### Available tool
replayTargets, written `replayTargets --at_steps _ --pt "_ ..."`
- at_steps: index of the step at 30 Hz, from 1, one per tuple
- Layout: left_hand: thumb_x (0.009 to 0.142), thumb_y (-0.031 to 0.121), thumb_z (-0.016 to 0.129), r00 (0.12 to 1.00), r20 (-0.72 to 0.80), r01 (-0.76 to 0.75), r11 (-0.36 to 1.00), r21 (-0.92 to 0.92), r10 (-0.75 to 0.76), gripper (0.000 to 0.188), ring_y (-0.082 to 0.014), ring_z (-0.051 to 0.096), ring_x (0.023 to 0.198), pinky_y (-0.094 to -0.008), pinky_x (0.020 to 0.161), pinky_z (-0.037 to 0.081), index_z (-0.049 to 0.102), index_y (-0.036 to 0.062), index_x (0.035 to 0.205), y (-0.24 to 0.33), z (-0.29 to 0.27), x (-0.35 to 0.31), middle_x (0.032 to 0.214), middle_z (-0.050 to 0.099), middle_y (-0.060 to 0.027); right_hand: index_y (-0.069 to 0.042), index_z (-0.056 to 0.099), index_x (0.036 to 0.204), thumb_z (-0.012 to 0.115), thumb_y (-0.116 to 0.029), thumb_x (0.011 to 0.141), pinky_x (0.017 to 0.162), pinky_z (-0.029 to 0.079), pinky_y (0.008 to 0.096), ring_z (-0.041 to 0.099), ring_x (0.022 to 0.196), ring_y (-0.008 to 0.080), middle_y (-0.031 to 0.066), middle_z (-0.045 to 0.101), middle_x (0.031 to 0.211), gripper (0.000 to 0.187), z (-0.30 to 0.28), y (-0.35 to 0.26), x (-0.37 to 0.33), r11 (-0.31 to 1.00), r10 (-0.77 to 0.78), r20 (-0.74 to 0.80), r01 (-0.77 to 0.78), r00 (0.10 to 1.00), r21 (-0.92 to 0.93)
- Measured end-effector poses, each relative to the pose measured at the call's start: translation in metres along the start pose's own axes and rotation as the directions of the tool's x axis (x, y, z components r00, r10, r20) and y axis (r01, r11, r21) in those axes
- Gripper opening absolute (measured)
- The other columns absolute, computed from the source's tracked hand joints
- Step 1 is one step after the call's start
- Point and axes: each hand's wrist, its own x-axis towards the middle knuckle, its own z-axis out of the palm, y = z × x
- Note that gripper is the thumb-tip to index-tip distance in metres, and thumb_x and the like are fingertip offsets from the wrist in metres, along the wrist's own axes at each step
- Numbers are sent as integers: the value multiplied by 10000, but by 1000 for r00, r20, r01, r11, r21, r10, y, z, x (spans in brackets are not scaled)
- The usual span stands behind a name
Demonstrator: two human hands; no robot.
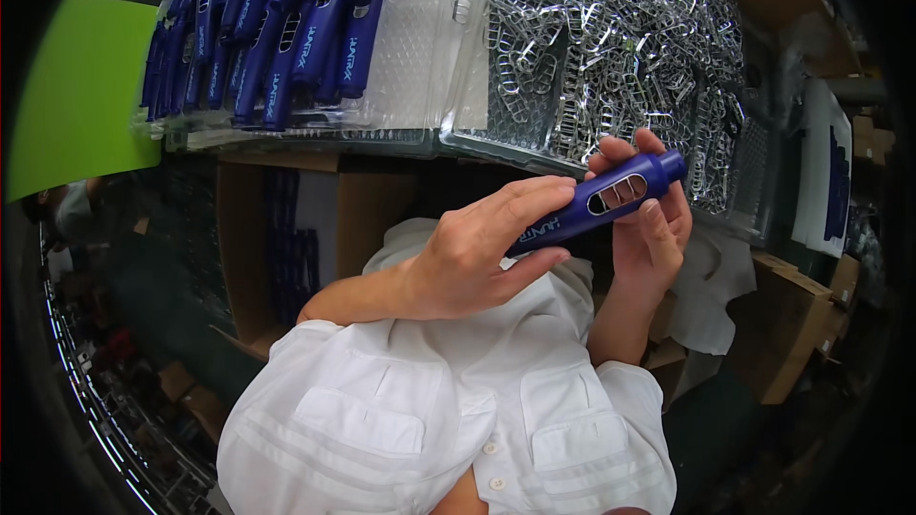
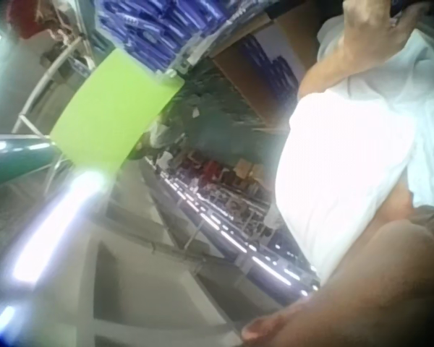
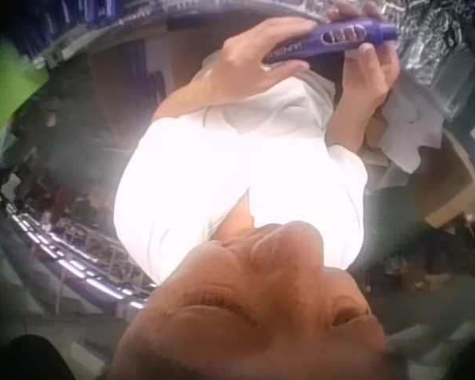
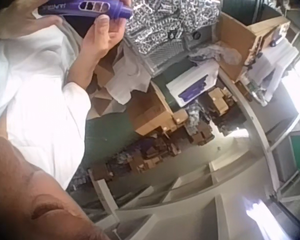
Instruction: The recorder is assembling small electronic housing components by inserting metal clips into plastic blue casings and stacking the finished items in a box.
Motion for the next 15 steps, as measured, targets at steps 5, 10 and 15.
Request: replayTargets --at_steps 5,10,15 --pt "777 -28 851 1000 23 -15 1000 24 15 620 -373 690 1169 -376 913 610 577 -4 1333 -2 6 4 1323 652 -252 111 352 1515 684 -239 944 1112 440 495 616 1264 397 342 567 1385 747 -6 -5 2 1000 -26 21 26 999 3" --pt "755 -14 871 997 3 -77 992 102 77 641 -381 714 1109 -367 825 635 567 31 1317 -7 15 2 1331 644 -260 112 352 1523 672 -205 934 1099 453 502 617 1261 393 345 572 1378 741 -9 -9 4 999 -49 41 50 998 -18" --pt "725 27 900 979 36 -205 951 231 203 672 -378 744 1010 -349 733 648 564 53 1307 -13 16 3 1323 640 -276 106 348 1534 659 -207 947 1078 476 493 635 1232 383 349 572 1378 734 -10 -10 8 998 -62 93 62 994 -6"
